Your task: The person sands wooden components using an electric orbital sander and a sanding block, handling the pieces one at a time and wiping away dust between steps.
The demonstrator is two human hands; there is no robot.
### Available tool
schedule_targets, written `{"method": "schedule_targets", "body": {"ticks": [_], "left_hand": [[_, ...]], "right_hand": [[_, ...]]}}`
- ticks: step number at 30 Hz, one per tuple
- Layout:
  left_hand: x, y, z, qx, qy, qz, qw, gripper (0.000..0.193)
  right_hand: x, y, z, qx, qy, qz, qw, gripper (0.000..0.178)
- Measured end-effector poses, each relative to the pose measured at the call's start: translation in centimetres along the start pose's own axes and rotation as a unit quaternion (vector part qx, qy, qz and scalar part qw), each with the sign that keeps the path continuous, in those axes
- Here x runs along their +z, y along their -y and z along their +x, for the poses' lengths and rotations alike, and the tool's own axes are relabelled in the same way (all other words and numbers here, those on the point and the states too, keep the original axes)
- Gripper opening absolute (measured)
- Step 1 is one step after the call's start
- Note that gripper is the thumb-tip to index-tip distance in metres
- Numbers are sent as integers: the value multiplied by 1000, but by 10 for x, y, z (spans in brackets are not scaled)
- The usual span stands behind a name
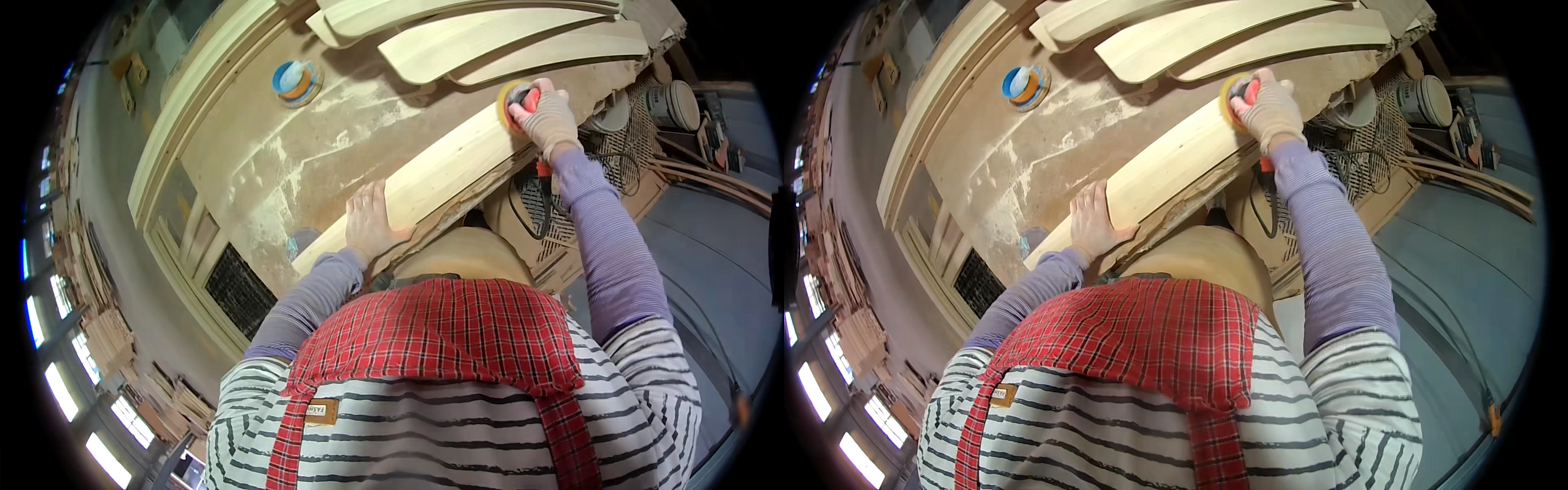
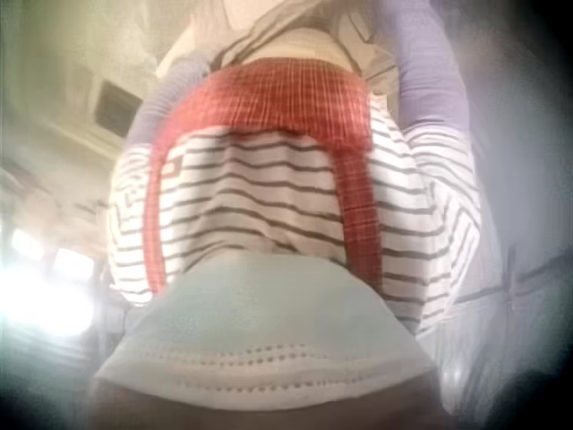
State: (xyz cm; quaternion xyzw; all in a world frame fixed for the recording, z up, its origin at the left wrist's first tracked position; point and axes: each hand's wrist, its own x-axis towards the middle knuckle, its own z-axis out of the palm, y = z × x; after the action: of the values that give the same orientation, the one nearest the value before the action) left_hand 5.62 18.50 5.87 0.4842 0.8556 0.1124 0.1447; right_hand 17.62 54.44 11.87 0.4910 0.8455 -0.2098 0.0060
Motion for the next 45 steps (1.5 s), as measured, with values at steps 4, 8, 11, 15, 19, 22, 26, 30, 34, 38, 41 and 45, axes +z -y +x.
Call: {"method": "schedule_targets", "body": {"ticks": [4,8,11,15,19,22,26,30,34,38,41,45], "left_hand": [[3,2,0,0,0,6,1000,111],[10,12,-12,31,-18,13,999,101],[8,49,-54,20,-25,81,996,87],[14,107,-141,-122,-69,163,977,71],[11,138,-180,-264,-118,-7,957,55],[10,146,-198,-328,-191,-262,887,43],[6,150,-206,-353,-183,-637,661,40],[-18,154,-203,-381,-110,-650,648,51],[-22,164,-202,-368,-81,-688,620,64],[-24,178,-201,-376,-65,-725,574,68],[-2,195,-210,-405,-118,-598,682,54],[-5,148,-163,-279,-264,-138,913,51]], "right_hand": [[23,56,-59,-104,82,-10,991,53],[47,119,-121,-211,182,-30,960,41],[57,105,-123,-236,149,-18,960,43],[41,41,-85,-143,53,-22,988,56],[22,3,-49,-6,-24,-12,1000,63],[32,25,-54,-71,28,27,997,65],[66,105,-102,-186,54,-49,980,63],[97,180,-154,-311,119,-44,942,51],[125,255,-221,-414,208,-60,884,33],[178,287,-262,-540,259,-63,798,28],[155,270,-294,-537,282,-72,792,33],[116,210,-266,-457,298,-89,833,37]]}}
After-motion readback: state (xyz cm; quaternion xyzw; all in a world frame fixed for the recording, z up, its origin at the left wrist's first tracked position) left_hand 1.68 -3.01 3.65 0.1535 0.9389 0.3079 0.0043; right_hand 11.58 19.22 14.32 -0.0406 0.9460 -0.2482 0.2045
